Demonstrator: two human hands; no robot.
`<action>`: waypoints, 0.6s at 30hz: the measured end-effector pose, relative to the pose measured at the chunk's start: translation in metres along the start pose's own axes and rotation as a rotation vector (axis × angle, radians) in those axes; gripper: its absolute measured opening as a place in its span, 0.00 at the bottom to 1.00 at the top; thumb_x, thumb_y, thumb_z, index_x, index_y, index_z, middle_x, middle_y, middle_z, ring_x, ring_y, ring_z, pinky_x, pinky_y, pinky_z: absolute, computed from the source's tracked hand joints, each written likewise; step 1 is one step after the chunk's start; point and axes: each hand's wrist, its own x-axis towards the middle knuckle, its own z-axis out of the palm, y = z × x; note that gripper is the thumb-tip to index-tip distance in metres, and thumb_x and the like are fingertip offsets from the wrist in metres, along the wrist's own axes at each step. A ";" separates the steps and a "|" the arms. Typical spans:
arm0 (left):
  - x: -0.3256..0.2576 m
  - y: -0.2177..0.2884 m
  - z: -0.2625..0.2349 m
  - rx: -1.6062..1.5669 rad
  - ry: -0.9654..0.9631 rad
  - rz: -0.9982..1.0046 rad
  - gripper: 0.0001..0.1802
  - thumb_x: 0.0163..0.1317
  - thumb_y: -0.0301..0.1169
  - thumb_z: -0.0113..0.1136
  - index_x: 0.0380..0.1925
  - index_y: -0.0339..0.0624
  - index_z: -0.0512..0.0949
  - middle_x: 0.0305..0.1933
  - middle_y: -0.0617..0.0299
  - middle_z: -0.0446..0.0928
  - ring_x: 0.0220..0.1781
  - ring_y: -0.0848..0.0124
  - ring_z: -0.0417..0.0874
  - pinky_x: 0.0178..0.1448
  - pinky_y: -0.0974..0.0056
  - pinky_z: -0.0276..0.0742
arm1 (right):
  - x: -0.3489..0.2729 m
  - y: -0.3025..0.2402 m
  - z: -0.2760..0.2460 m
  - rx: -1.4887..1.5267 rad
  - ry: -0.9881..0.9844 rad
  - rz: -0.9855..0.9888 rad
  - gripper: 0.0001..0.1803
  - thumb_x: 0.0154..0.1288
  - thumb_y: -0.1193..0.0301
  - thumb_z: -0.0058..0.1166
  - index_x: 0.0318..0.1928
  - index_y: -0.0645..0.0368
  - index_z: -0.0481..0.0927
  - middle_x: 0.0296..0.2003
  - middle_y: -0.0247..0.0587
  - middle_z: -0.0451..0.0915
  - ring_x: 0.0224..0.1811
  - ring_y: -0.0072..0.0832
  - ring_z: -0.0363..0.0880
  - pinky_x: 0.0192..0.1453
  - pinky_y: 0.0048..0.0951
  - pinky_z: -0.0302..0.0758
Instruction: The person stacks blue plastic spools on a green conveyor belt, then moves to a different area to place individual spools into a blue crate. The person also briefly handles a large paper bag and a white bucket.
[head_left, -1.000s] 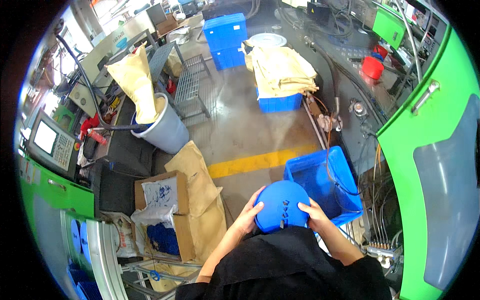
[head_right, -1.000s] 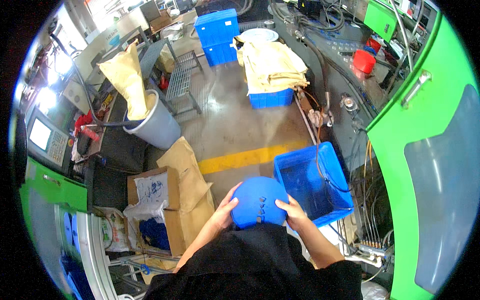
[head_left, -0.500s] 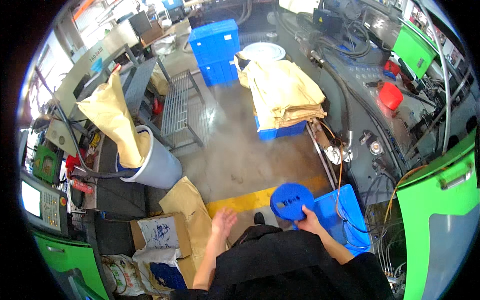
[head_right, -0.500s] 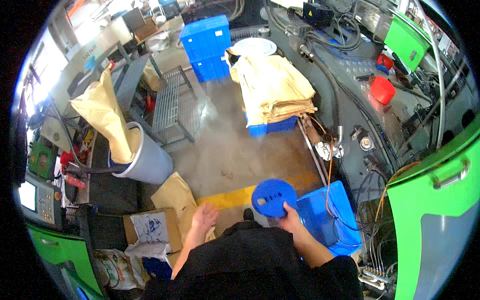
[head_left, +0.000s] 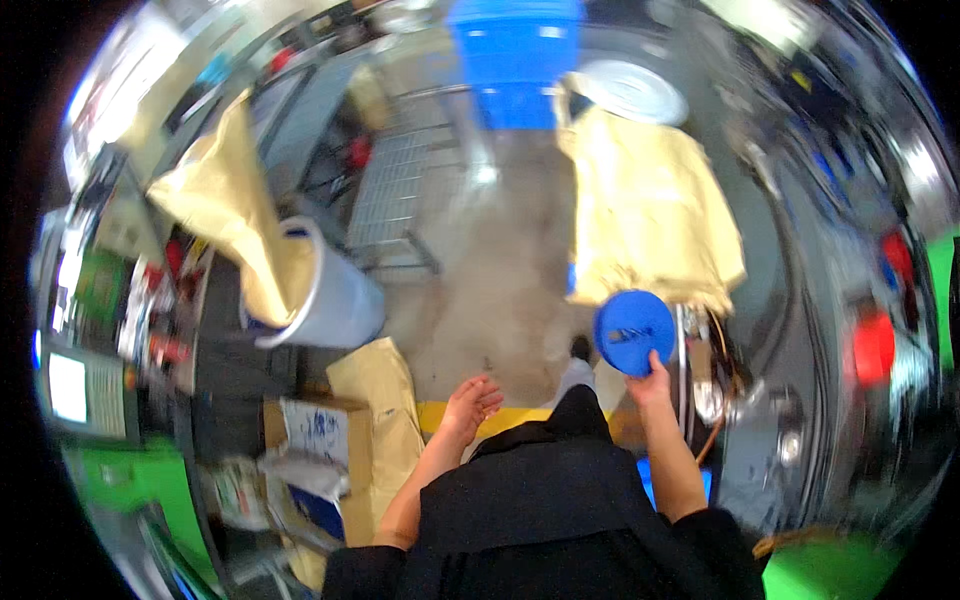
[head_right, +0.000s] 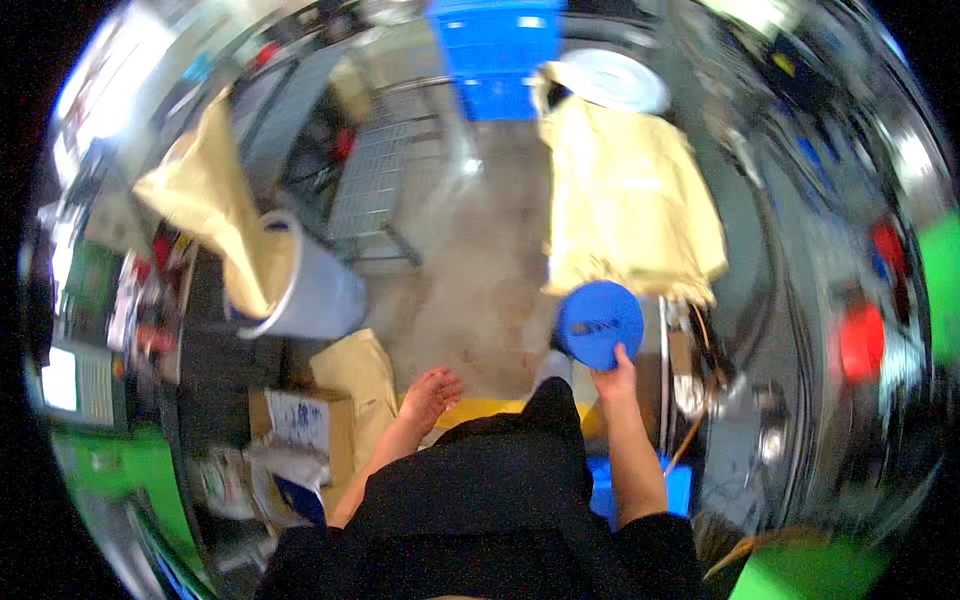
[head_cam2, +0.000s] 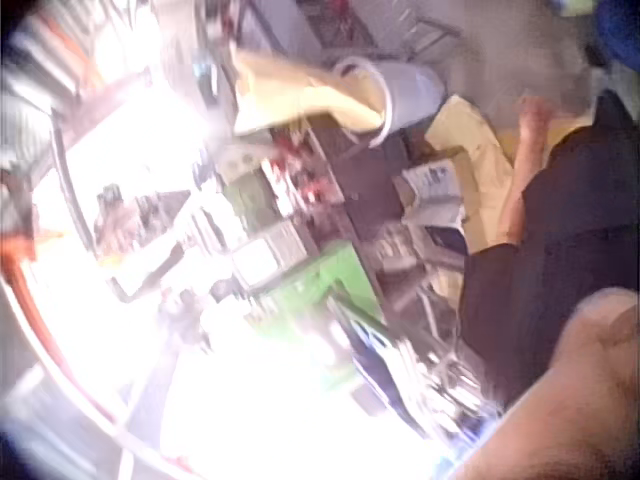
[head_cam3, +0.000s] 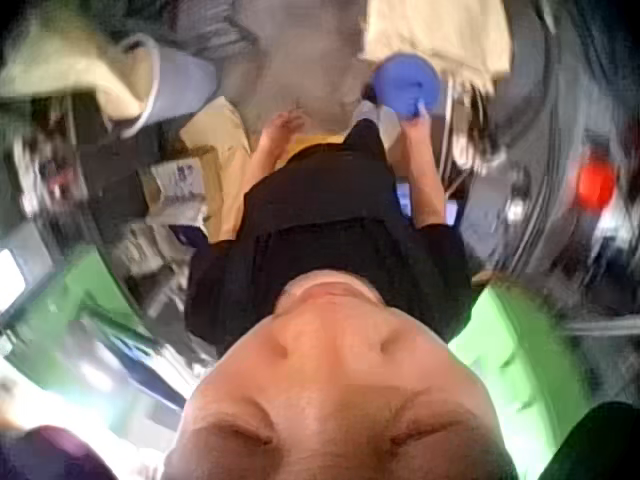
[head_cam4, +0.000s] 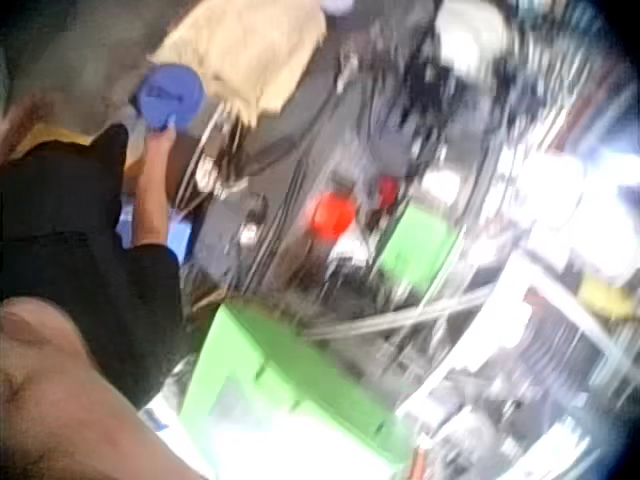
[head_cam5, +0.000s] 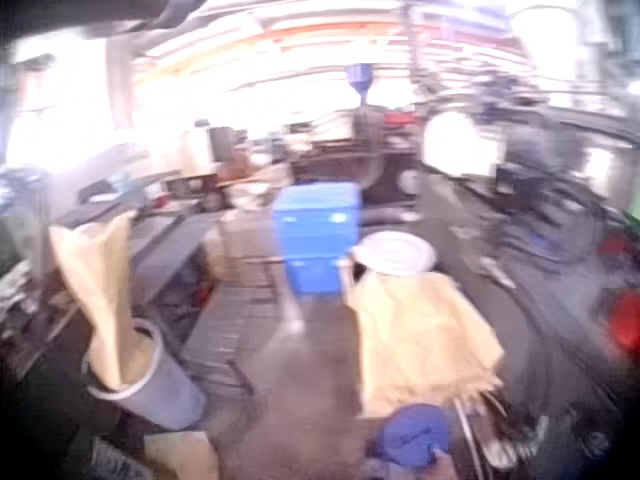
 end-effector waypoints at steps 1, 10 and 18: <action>0.016 0.004 0.002 -0.028 0.042 -0.006 0.20 0.66 0.37 0.50 0.56 0.42 0.66 0.52 0.53 0.74 0.48 0.60 0.79 0.47 0.59 0.77 | 0.035 -0.016 0.011 -0.057 -0.047 -0.048 0.25 0.66 0.63 0.50 0.62 0.53 0.65 0.58 0.40 0.71 0.59 0.38 0.70 0.65 0.45 0.65; 0.045 0.067 0.107 -0.050 0.279 0.000 0.22 0.68 0.38 0.49 0.59 0.43 0.64 0.54 0.56 0.73 0.50 0.65 0.77 0.51 0.62 0.75 | 0.269 -0.147 0.041 -0.186 0.265 0.047 0.41 0.51 0.49 0.64 0.62 0.52 0.64 0.62 0.37 0.63 0.64 0.38 0.58 0.66 0.51 0.55; 0.083 0.062 0.130 -0.016 0.350 -0.155 0.21 0.66 0.39 0.50 0.56 0.44 0.68 0.48 0.61 0.76 0.45 0.69 0.77 0.47 0.65 0.74 | 0.279 -0.147 0.073 -0.415 0.445 0.044 0.40 0.48 0.46 0.65 0.58 0.51 0.67 0.59 0.44 0.67 0.44 0.30 0.66 0.55 0.41 0.65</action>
